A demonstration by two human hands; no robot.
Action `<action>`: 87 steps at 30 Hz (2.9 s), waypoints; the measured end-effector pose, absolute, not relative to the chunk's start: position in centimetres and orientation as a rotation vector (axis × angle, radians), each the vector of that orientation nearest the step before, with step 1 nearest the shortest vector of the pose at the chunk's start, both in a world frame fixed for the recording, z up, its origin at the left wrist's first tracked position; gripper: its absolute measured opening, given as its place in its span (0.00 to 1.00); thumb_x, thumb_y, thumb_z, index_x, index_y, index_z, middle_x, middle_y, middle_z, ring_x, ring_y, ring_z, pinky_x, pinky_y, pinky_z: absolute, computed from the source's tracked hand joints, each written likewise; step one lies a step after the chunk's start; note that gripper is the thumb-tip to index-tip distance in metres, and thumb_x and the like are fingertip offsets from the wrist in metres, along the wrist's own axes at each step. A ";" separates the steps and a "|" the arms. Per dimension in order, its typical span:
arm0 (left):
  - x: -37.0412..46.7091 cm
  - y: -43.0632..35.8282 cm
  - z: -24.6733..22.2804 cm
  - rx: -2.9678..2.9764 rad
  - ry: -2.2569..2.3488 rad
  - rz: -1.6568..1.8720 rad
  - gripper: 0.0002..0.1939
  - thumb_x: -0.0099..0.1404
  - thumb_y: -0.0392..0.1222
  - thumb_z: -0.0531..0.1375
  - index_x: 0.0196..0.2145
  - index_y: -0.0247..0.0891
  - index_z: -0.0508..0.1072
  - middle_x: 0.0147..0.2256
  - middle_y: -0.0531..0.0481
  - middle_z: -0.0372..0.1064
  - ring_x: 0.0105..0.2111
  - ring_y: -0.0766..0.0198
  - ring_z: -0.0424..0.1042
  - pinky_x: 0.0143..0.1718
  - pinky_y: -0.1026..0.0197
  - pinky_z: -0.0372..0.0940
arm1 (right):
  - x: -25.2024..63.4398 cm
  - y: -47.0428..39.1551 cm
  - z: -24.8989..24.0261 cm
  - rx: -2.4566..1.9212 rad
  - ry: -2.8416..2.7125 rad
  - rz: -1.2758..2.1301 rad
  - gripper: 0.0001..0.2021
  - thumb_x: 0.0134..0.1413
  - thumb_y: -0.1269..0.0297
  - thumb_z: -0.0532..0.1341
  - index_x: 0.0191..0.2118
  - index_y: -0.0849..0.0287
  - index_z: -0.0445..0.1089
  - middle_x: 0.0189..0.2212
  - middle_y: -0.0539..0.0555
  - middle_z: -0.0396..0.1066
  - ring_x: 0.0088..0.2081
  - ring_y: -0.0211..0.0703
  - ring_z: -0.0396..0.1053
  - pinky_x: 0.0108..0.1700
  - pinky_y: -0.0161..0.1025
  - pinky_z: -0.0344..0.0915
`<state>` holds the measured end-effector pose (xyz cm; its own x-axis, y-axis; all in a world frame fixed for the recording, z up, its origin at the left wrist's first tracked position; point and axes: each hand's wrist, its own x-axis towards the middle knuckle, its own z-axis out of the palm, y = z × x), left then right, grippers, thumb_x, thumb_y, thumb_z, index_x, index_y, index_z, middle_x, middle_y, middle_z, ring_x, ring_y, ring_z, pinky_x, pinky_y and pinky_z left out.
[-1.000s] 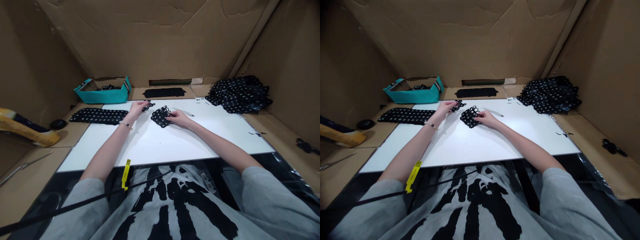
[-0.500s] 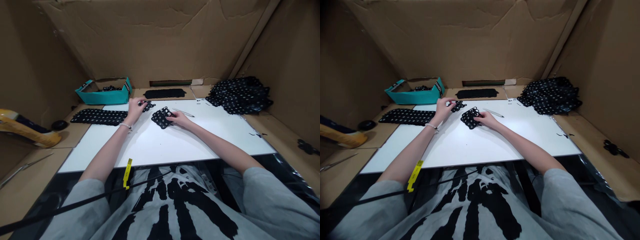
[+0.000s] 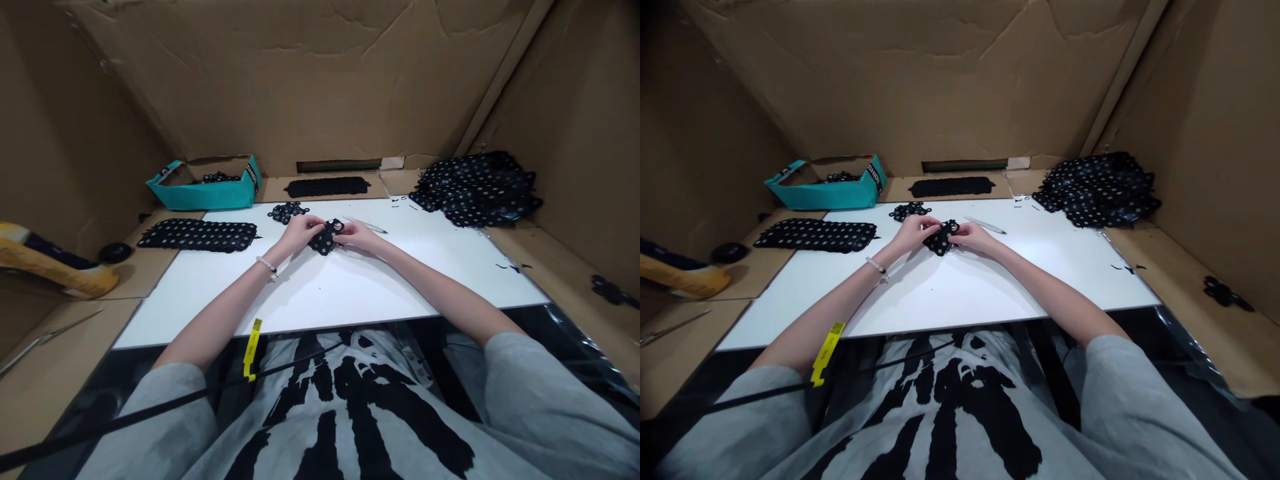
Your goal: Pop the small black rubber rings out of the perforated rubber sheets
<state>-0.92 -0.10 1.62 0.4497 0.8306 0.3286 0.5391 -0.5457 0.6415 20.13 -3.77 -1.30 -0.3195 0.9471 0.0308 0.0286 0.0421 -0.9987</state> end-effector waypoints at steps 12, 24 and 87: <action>-8.8 6.2 0.8 1.748 1.627 1.445 0.05 0.58 0.42 0.65 0.30 0.39 0.81 0.38 0.42 0.81 0.44 0.49 0.77 0.52 0.52 0.67 | 20.0 -3.9 -1.9 -1.030 -1.468 1.427 0.17 0.35 0.55 0.76 0.29 0.62 0.77 0.30 0.55 0.79 0.32 0.42 0.73 0.38 0.40 0.72; -5.7 2.8 2.8 2.297 1.383 1.131 0.14 0.62 0.47 0.64 0.42 0.38 0.82 0.40 0.44 0.80 0.44 0.50 0.73 0.52 0.51 0.63 | 20.3 -4.0 -1.2 -1.019 -1.542 1.401 0.17 0.40 0.53 0.74 0.30 0.62 0.78 0.29 0.55 0.78 0.30 0.42 0.70 0.35 0.39 0.66; -0.8 0.4 1.2 2.275 1.008 0.740 0.16 0.65 0.49 0.57 0.31 0.38 0.82 0.33 0.47 0.80 0.36 0.55 0.72 0.44 0.55 0.63 | 18.9 -3.6 -1.6 -0.863 -1.369 1.303 0.21 0.35 0.56 0.76 0.31 0.57 0.65 0.26 0.47 0.71 0.27 0.37 0.67 0.32 0.36 0.64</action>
